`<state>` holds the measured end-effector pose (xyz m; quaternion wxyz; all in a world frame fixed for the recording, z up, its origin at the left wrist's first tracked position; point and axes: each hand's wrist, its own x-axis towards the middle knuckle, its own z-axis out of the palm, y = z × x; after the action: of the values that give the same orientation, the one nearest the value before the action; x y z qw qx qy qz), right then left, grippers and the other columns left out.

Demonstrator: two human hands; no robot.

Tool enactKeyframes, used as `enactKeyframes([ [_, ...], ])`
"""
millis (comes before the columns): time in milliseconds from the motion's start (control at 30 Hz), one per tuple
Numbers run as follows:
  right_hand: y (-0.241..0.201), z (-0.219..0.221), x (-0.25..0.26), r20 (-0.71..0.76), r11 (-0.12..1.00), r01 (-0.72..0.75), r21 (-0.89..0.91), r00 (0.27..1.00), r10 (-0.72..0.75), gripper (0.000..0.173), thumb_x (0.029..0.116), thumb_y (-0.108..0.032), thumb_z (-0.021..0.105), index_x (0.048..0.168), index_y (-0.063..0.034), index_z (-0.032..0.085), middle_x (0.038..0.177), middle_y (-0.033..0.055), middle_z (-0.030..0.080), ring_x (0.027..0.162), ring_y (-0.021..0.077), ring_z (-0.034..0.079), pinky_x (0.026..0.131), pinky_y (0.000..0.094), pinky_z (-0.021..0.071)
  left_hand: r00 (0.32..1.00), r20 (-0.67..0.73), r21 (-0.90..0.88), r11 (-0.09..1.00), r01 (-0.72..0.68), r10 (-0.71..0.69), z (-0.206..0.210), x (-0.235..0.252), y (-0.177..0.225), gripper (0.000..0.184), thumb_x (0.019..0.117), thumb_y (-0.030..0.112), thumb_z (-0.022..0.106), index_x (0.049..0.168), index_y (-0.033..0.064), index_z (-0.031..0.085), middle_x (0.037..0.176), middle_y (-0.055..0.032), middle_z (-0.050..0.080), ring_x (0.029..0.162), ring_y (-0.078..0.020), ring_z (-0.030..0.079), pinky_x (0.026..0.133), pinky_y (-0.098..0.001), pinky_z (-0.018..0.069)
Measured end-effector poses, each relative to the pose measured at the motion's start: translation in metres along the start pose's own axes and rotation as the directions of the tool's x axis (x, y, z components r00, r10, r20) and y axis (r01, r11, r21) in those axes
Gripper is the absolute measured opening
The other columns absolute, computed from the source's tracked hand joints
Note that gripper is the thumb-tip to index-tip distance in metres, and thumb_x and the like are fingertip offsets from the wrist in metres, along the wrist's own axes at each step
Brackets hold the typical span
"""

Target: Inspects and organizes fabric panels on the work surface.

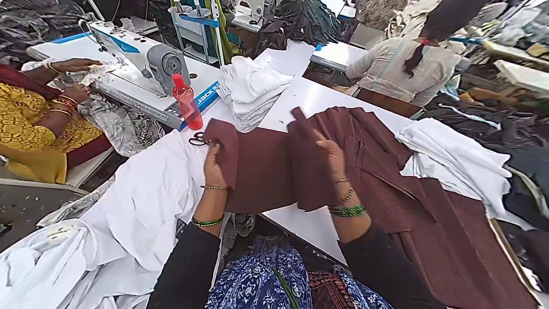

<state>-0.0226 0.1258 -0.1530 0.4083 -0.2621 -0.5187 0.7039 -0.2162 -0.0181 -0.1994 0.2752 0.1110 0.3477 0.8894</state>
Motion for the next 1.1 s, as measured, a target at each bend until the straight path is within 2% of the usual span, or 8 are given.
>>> enactKeyframes([
  [133, -0.049, -0.048, -0.036, -0.117, 0.923, 0.268, 0.277, 0.963, -0.245, 0.048, 0.0991, -0.008, 0.018, 0.132, -0.0058, 0.052, 0.110, -0.0037, 0.071, 0.103, -0.0008, 0.066, 0.091, 0.0178, 0.0536, 0.849, 0.442, 0.541, 0.841, 0.005, -0.289, 0.027, -0.025, -0.046, 0.015, 0.0996, 0.002, 0.047, 0.104, -0.0013, 0.061, 0.096, -0.0010, 0.067, 0.093, -0.0035, 0.064, 0.087, -0.0243, 0.0529],
  [233, -0.069, -0.070, -0.065, -0.256, 0.857, 0.399, 0.325, 0.910, -0.327, 0.044, 0.0976, -0.005, 0.017, 0.113, -0.0051, 0.058, 0.092, -0.0038, 0.070, 0.091, -0.0007, 0.067, 0.084, 0.0161, 0.0546, 0.479, 0.611, 0.791, 0.471, -0.390, -0.630, 0.039, -0.028, -0.063, 0.039, 0.1075, 0.026, 0.047, 0.129, -0.0017, 0.062, 0.158, -0.0223, 0.042, 0.154, -0.0306, 0.028, 0.126, -0.0537, 0.0164],
  [333, -0.079, -0.092, -0.089, -0.326, 0.831, 0.443, 0.338, 0.883, -0.338, 0.044, 0.0965, -0.004, 0.017, 0.097, -0.0053, 0.060, 0.083, -0.0026, 0.072, 0.082, -0.0004, 0.069, 0.076, 0.0146, 0.0566, 0.692, 0.552, 0.814, 0.121, -0.568, -0.464, 0.024, -0.022, -0.062, 0.048, 0.1024, 0.033, 0.058, 0.137, 0.0001, 0.060, 0.160, -0.0285, 0.035, 0.153, -0.0486, 0.023, 0.119, -0.0723, 0.0114],
  [433, -0.084, -0.107, -0.109, -0.370, 0.781, 0.492, 0.386, 0.858, -0.357, 0.042, 0.0960, -0.002, 0.018, 0.096, -0.0017, 0.060, 0.087, 0.0014, 0.073, 0.086, 0.0026, 0.070, 0.079, 0.0156, 0.0567, 0.927, 0.259, 0.943, -0.138, -0.304, -0.271, -0.001, 0.005, -0.039, 0.077, 0.0941, 0.036, 0.072, 0.151, -0.0067, 0.042, 0.159, -0.0346, 0.032, 0.146, -0.0533, 0.032, 0.115, -0.0686, 0.0289],
  [567, -0.086, -0.120, -0.111, -0.333, 0.813, 0.518, 0.264, 0.841, -0.427, 0.043, 0.0970, -0.002, 0.019, 0.116, -0.0014, 0.058, 0.105, -0.0005, 0.073, 0.100, -0.0005, 0.067, 0.090, 0.0142, 0.0524, 0.929, 0.044, 0.921, -0.344, -0.180, -0.368, -0.001, 0.022, -0.017, 0.050, 0.1013, 0.030, 0.064, 0.137, -0.0032, 0.058, 0.136, -0.0295, 0.059, 0.133, -0.0476, 0.051, 0.108, -0.0619, 0.0399],
  [733, -0.064, -0.075, -0.080, -0.199, 0.928, 0.181, -0.325, 0.947, -0.254, 0.052, 0.0978, -0.005, 0.033, 0.149, 0.0072, 0.040, 0.148, 0.0106, 0.052, 0.127, 0.0042, 0.052, 0.105, 0.0220, 0.0404, 0.969, 0.080, 0.989, 0.143, -0.047, -0.233, -0.026, 0.016, -0.012, 0.035, 0.1073, 0.012, 0.047, 0.133, -0.0123, 0.054, 0.131, -0.0286, 0.061, 0.124, -0.0328, 0.060, 0.109, -0.0463, 0.0440],
  [867, -0.013, -0.014, -0.053, -0.012, 0.960, -0.280, -0.032, 0.960, 0.280, 0.038, 0.1090, -0.008, 0.039, 0.145, 0.0031, 0.043, 0.109, 0.0108, 0.069, 0.089, 0.0144, 0.070, 0.078, 0.0283, 0.0578, 0.992, -0.097, 0.432, 0.895, 0.111, -0.077, -0.039, 0.011, 0.036, 0.024, 0.1099, 0.014, 0.035, 0.104, 0.0089, 0.057, 0.078, 0.0055, 0.066, 0.071, -0.0005, 0.066, 0.067, -0.0204, 0.0572],
  [1100, -0.002, -0.014, -0.082, 0.117, 0.963, -0.257, -0.083, 0.957, 0.265, 0.032, 0.1093, -0.011, 0.037, 0.132, 0.0040, 0.054, 0.100, 0.0036, 0.070, 0.085, 0.0118, 0.071, 0.078, 0.0277, 0.0599, 0.937, 0.342, 0.678, 0.709, -0.194, -0.071, 0.012, 0.003, 0.069, 0.043, 0.1053, 0.005, 0.041, 0.148, 0.0019, 0.047, 0.131, -0.0028, 0.063, 0.107, 0.0010, 0.060, 0.093, -0.0191, 0.0477],
])
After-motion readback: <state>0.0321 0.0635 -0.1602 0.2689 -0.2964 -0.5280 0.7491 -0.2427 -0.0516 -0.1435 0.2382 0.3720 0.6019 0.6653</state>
